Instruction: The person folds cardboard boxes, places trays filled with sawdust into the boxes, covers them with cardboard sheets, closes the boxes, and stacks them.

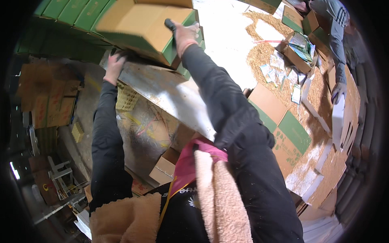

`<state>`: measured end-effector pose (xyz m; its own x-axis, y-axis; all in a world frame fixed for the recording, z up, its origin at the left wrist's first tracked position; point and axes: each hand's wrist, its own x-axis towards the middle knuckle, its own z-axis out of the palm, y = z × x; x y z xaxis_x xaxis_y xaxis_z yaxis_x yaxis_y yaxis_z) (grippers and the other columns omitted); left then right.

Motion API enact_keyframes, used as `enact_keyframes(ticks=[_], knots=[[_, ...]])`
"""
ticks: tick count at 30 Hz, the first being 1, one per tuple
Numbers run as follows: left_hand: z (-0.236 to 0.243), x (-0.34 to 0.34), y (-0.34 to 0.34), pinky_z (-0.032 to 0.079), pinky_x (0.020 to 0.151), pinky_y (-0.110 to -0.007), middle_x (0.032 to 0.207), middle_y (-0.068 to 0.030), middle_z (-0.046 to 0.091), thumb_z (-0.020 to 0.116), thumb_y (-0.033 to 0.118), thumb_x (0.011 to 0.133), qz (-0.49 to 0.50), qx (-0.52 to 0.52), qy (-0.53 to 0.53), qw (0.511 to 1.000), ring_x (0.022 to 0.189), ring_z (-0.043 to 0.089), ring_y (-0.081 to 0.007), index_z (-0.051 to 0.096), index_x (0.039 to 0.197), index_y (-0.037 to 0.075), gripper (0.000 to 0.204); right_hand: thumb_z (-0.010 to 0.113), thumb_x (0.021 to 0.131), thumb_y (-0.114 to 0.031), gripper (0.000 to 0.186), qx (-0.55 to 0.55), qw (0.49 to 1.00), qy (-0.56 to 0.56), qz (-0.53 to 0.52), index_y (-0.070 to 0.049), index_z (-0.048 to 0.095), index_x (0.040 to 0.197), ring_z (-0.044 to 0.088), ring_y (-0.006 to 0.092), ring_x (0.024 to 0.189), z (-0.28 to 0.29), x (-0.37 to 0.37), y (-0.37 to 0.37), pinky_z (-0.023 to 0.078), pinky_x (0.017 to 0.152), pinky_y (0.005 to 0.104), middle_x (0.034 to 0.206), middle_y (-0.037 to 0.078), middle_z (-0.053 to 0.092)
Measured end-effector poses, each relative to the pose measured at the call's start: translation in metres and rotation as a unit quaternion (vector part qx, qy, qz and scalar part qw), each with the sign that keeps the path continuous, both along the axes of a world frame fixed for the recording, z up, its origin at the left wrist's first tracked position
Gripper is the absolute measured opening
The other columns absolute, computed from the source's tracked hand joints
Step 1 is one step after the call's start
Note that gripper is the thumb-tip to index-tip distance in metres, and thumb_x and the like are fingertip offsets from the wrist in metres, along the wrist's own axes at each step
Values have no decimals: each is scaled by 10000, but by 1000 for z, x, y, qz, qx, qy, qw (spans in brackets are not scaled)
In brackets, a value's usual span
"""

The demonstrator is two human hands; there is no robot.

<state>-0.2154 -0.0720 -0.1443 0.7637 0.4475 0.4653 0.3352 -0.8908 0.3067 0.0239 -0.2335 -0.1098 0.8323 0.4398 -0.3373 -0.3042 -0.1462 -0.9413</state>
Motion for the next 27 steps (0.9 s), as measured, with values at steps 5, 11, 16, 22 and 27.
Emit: enact_keyframes(ticks=[5,11,16,22,27], knots=[[74,-18,-90,472,899,-309,1076,-179,616,587,38,791,22,-263,-369,891,951,616,-244,572,1061,-64,288,689,711,-550,839,-52,892,-408,190,86,442,1199,580,372,1002,-60,49,-54,486,837,398,1127,298,537],[0,48,-241,431,845,-286,1029,-82,634,593,121,818,22,-497,-128,858,949,564,-168,626,1072,-14,289,568,765,-208,182,-322,674,-554,367,-65,647,846,651,254,804,-175,4,-194,539,630,370,844,111,626],[-96,113,-346,471,835,-306,1036,-140,627,639,182,824,15,-652,6,758,922,603,-223,524,1172,-49,433,485,836,-146,146,-415,654,-524,354,-149,631,847,661,195,811,-96,76,-207,512,568,339,835,52,668],[-107,199,-419,479,770,-375,958,-190,640,739,201,707,-5,-436,138,890,865,622,-324,545,1095,-17,486,605,765,-537,683,-422,666,-609,87,-82,447,1248,497,281,1077,-50,233,-394,442,822,430,1202,114,504],[-31,195,-407,477,663,-258,851,-55,636,635,55,814,33,-603,-14,797,735,592,-130,601,961,-10,165,623,765,-498,691,-352,795,-492,42,-49,443,1259,409,376,1196,14,126,-558,316,1002,485,1266,222,451]])
